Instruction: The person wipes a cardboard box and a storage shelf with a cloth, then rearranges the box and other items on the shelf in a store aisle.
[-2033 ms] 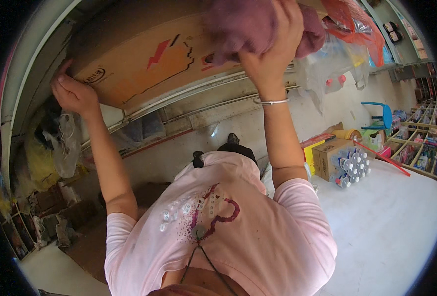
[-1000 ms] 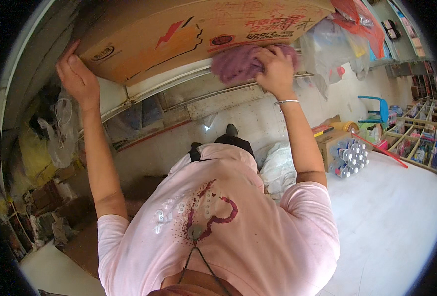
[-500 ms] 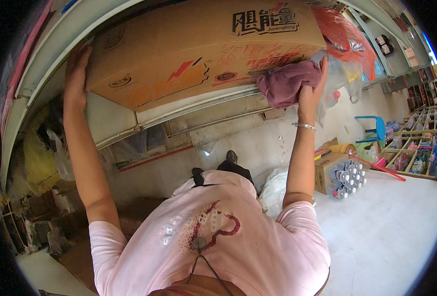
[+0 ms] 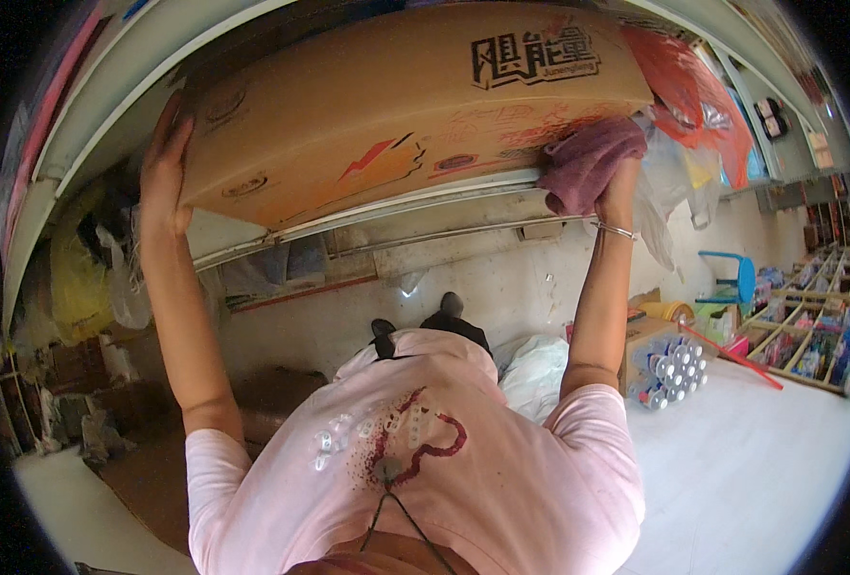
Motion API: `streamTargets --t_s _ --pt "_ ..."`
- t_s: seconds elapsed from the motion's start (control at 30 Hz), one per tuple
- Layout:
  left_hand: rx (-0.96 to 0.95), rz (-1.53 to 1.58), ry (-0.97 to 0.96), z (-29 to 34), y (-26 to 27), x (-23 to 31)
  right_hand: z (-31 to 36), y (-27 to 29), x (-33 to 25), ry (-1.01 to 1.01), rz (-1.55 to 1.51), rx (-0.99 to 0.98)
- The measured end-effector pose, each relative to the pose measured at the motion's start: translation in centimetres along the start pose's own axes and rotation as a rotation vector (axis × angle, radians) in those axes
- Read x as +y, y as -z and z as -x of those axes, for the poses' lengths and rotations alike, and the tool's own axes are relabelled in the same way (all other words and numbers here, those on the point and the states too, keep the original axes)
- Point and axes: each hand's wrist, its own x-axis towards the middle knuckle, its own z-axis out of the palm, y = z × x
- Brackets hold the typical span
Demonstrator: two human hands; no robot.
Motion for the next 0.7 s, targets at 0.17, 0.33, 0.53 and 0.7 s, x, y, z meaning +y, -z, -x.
streamTargets --t_s 0.17,0.33,0.53,0.7 --pt "0.1 -0.029 0.074 -1.2 -1.3 2.1 0.2 -0.7 -0.7 0.047 0.182 -0.053" --pt "0.113 0.311 0.189 -1.2 -0.1 0.8 3.6 -3.9 -2.8 0.433 0.313 0.125" --pt "0.136 0.376 0.196 2.8 1.7 -7.8 5.9 -11.0 -6.2 1.043 0.429 0.307" --pt "0.17 0.398 0.23 3.2 0.1 -7.3 12.0 -22.8 -6.4 0.955 1.031 -0.015"
